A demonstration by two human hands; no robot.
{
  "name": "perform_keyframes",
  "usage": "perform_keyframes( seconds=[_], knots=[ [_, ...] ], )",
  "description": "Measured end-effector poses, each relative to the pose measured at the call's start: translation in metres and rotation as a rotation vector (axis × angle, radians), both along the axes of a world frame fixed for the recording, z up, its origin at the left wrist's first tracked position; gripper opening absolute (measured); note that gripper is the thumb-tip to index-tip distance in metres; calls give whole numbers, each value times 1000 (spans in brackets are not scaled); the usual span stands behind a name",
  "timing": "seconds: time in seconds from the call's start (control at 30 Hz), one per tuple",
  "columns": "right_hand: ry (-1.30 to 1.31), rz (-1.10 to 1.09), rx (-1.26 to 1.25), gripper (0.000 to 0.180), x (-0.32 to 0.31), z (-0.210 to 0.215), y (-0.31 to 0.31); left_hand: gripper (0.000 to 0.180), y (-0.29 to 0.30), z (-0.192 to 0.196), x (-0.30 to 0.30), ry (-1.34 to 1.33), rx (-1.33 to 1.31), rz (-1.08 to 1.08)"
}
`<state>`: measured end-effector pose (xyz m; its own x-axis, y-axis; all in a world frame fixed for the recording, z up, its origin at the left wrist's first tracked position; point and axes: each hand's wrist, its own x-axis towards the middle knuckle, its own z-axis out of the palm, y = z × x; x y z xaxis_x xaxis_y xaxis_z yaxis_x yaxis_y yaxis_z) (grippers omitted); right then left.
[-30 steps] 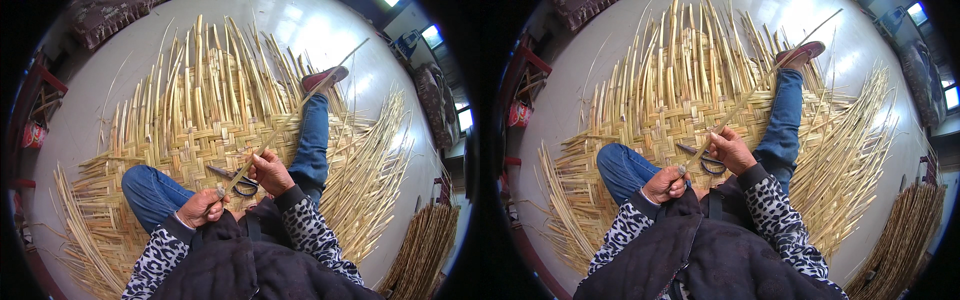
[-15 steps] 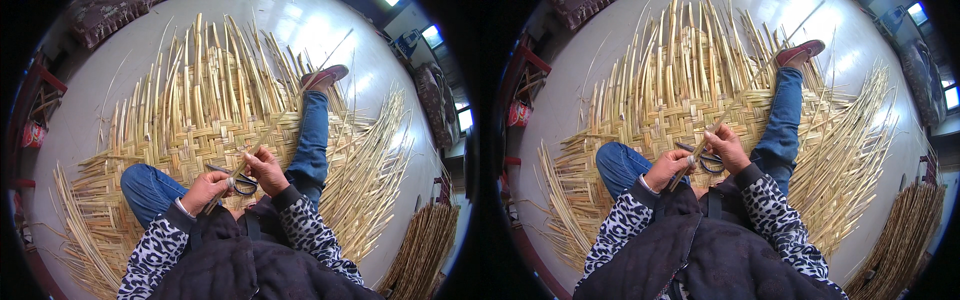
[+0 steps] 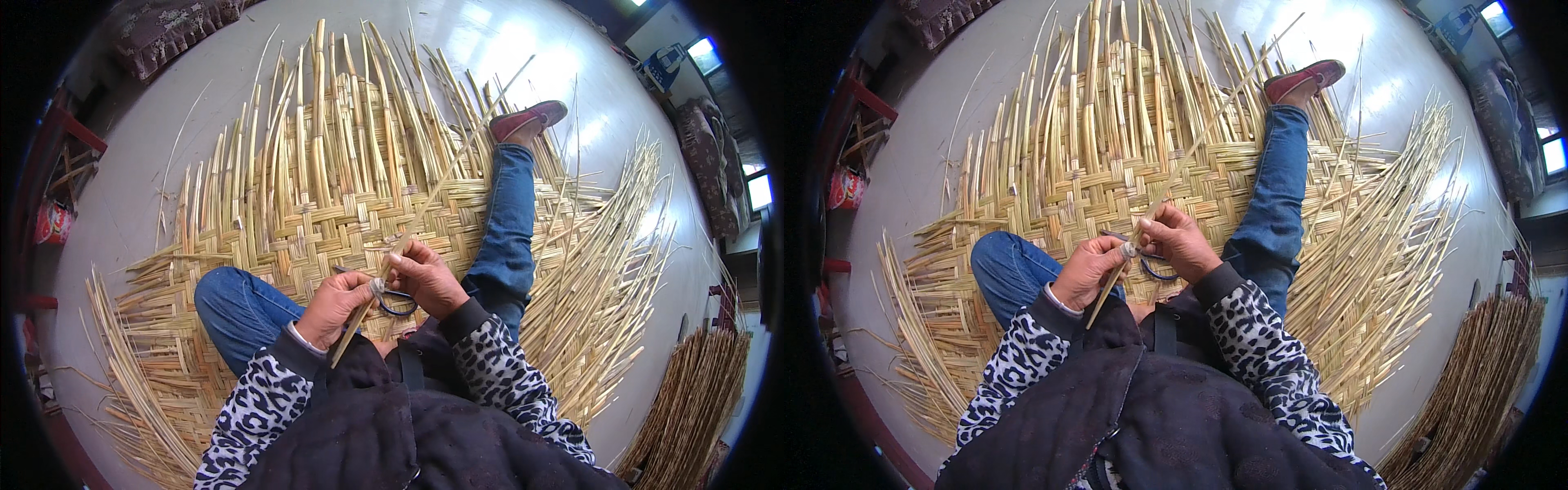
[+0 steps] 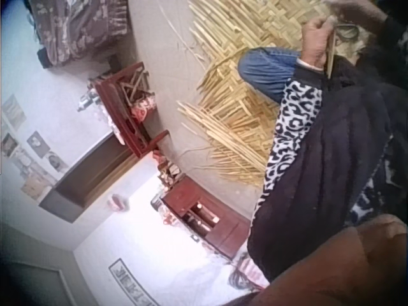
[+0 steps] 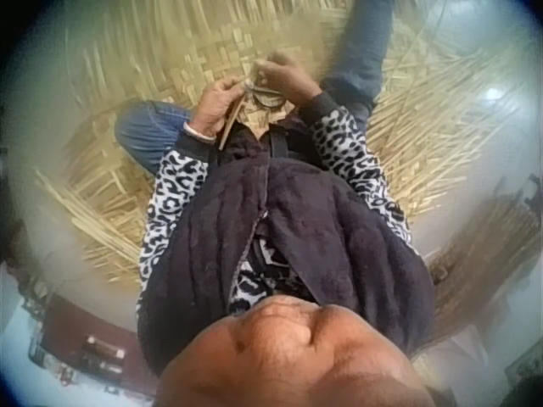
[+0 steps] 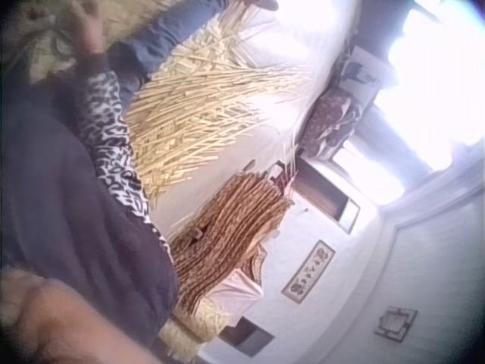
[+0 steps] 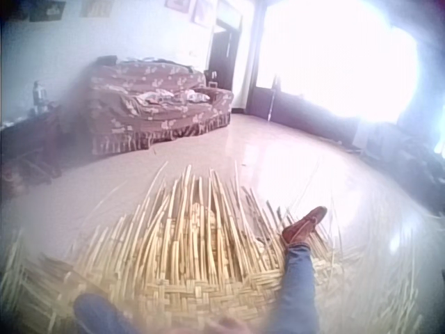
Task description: The person sits on the floor and weaves a large mat from dried palm fronds. They interlace the fronds by hand, occasionally using scissors to trim excess material and adjust the weave pattern.
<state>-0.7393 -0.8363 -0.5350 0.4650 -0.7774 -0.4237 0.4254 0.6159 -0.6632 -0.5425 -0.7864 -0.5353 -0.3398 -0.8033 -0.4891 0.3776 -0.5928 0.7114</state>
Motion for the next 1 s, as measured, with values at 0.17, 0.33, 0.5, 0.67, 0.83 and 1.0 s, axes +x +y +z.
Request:
perform_keyframes(
  seconds=[0.17,0.33,0.5,0.67,0.83,1.0],
  knots=[
    [-93,28,52,8,-5,6,4,19,-1,5,8,406,193,-116],
    [-101,33,4,9,-3,2,6,20,4,-6,4,420,208,-92],
    [-50,3,7,11,0,3,11,19,5,-14,7,336,218,-54],
    [120,75,-44,15,-1,9,9,18,7,-10,6,190,141,-47],
    [312,183,-184,18,2,-1,14,17,6,-11,3,-153,-47,-77],
    [707,122,-606,13,15,-14,22,20,3,-20,-4,-377,-65,-70]
  ],
)
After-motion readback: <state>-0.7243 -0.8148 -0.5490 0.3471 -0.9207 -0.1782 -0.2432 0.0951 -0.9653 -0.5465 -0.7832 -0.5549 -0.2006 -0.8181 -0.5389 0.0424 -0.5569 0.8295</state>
